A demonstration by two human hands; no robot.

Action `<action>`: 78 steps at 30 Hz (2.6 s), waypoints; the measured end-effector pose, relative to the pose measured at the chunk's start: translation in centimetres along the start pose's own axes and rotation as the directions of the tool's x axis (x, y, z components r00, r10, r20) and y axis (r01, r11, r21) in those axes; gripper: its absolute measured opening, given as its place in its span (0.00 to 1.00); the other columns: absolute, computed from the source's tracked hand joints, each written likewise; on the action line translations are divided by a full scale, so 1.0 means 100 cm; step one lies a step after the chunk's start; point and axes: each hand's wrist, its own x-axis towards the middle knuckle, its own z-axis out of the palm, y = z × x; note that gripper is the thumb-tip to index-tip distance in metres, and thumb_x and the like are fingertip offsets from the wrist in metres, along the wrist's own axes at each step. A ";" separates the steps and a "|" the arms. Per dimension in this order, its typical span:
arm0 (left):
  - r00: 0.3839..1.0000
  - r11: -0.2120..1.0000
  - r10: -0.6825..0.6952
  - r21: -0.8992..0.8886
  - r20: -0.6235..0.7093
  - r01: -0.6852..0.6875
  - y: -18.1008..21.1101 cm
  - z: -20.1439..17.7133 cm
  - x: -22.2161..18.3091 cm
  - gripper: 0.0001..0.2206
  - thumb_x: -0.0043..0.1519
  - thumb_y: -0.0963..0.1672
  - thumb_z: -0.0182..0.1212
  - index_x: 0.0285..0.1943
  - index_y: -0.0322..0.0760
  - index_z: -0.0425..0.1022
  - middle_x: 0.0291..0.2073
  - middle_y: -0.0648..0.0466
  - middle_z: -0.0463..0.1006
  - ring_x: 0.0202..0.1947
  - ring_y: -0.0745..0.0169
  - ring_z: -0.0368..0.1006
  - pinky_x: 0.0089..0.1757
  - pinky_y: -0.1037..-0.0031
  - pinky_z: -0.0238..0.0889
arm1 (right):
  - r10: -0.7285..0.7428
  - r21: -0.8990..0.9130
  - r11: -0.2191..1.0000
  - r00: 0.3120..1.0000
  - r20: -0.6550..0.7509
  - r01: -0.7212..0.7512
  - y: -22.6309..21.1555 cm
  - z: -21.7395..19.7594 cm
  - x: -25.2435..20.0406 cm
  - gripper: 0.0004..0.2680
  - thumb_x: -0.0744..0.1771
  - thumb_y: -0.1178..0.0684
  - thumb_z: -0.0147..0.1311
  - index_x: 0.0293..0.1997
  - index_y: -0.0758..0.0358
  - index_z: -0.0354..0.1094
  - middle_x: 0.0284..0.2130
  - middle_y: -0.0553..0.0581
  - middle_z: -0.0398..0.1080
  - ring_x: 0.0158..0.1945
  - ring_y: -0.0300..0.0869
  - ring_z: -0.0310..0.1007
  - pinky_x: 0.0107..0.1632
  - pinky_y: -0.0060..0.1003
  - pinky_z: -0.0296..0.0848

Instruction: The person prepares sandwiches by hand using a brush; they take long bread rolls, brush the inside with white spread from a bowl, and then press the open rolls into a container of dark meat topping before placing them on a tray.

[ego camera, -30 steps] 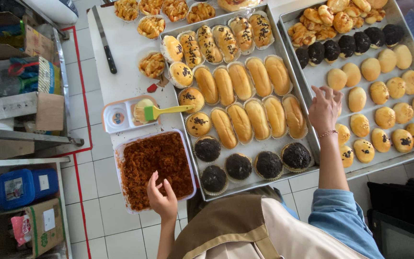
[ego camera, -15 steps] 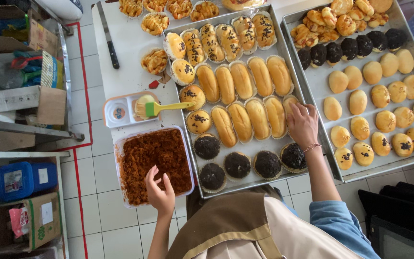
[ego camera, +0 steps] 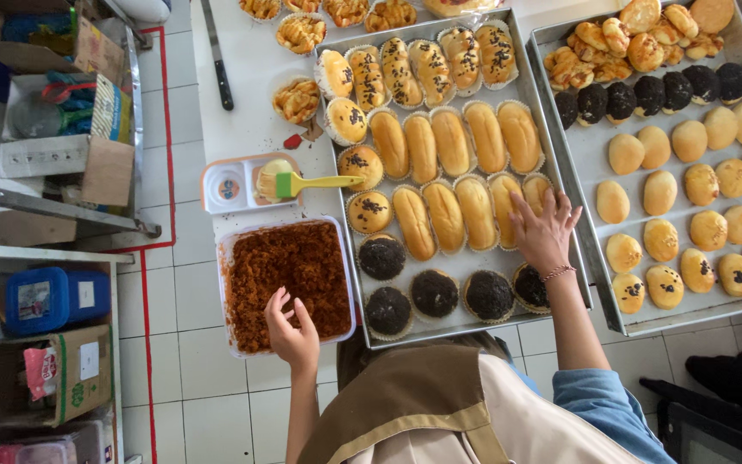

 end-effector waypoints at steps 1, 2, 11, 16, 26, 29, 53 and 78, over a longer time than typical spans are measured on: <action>1.000 1.000 0.025 -0.004 -0.010 -0.025 -0.001 0.000 -0.001 0.15 0.71 0.44 0.55 0.64 0.33 0.68 0.57 0.46 0.75 0.50 0.57 0.78 0.42 0.72 0.76 | -0.002 0.001 1.000 1.000 0.000 0.002 0.000 0.000 -0.001 0.16 0.71 0.39 0.44 0.69 0.32 0.63 0.68 0.73 0.53 0.74 0.68 0.40 0.71 0.75 0.31; 1.000 1.000 0.025 -0.002 -0.012 -0.025 -0.003 0.000 -0.001 0.15 0.71 0.44 0.55 0.64 0.33 0.68 0.57 0.46 0.75 0.50 0.57 0.78 0.42 0.72 0.76 | 0.008 0.014 1.000 1.000 0.007 -0.008 0.000 0.000 -0.002 0.16 0.71 0.39 0.43 0.70 0.32 0.63 0.68 0.72 0.52 0.74 0.67 0.40 0.71 0.75 0.31; 0.998 0.997 0.065 0.049 -0.025 -0.063 -0.009 0.003 -0.003 0.15 0.70 0.44 0.56 0.64 0.32 0.68 0.56 0.46 0.76 0.49 0.57 0.78 0.41 0.72 0.76 | 0.050 0.022 0.998 0.998 0.030 -0.051 -0.002 0.009 -0.001 0.17 0.72 0.37 0.41 0.71 0.35 0.61 0.71 0.74 0.48 0.76 0.67 0.35 0.70 0.76 0.28; 0.996 0.996 0.079 0.037 -0.027 -0.078 -0.008 0.002 -0.002 0.14 0.70 0.43 0.56 0.62 0.31 0.69 0.56 0.45 0.77 0.49 0.57 0.79 0.41 0.72 0.76 | 0.003 -0.052 0.999 0.997 -0.075 -0.007 -0.020 0.003 0.002 0.17 0.71 0.39 0.47 0.69 0.44 0.64 0.71 0.76 0.47 0.74 0.69 0.38 0.68 0.75 0.37; 0.996 0.996 0.087 0.009 -0.034 -0.087 -0.002 -0.002 0.000 0.14 0.70 0.43 0.56 0.62 0.31 0.70 0.56 0.46 0.76 0.50 0.56 0.78 0.41 0.72 0.76 | -0.132 0.211 0.971 0.987 0.087 0.111 -0.120 0.027 0.021 0.20 0.66 0.54 0.55 0.66 0.64 0.61 0.55 0.69 0.64 0.58 0.57 0.61 0.60 0.52 0.69; 0.995 0.996 0.091 0.010 -0.048 -0.091 -0.003 -0.002 -0.001 0.14 0.69 0.42 0.57 0.62 0.31 0.70 0.56 0.46 0.77 0.49 0.56 0.78 0.41 0.72 0.76 | -0.167 0.153 0.976 0.983 0.080 0.154 -0.135 0.024 0.028 0.20 0.65 0.54 0.54 0.65 0.66 0.61 0.52 0.71 0.63 0.55 0.59 0.61 0.57 0.53 0.69; 0.997 0.997 0.067 0.031 -0.034 -0.066 -0.013 0.004 -0.006 0.12 0.70 0.43 0.56 0.59 0.33 0.72 0.53 0.47 0.78 0.45 0.59 0.80 0.37 0.74 0.77 | 0.037 -0.027 0.999 0.982 0.184 -0.032 -0.167 0.018 0.046 0.23 0.62 0.47 0.60 0.60 0.67 0.58 0.49 0.68 0.64 0.53 0.56 0.66 0.51 0.50 0.70; 0.995 0.983 0.099 -0.157 0.001 -0.097 0.001 0.001 0.004 0.12 0.69 0.42 0.56 0.60 0.33 0.72 0.55 0.45 0.77 0.49 0.56 0.79 0.46 0.71 0.77 | 0.129 0.456 0.863 0.968 0.215 -0.216 -0.121 -0.022 0.045 0.33 0.56 0.41 0.73 0.65 0.54 0.61 0.46 0.62 0.74 0.43 0.46 0.78 0.42 0.38 0.79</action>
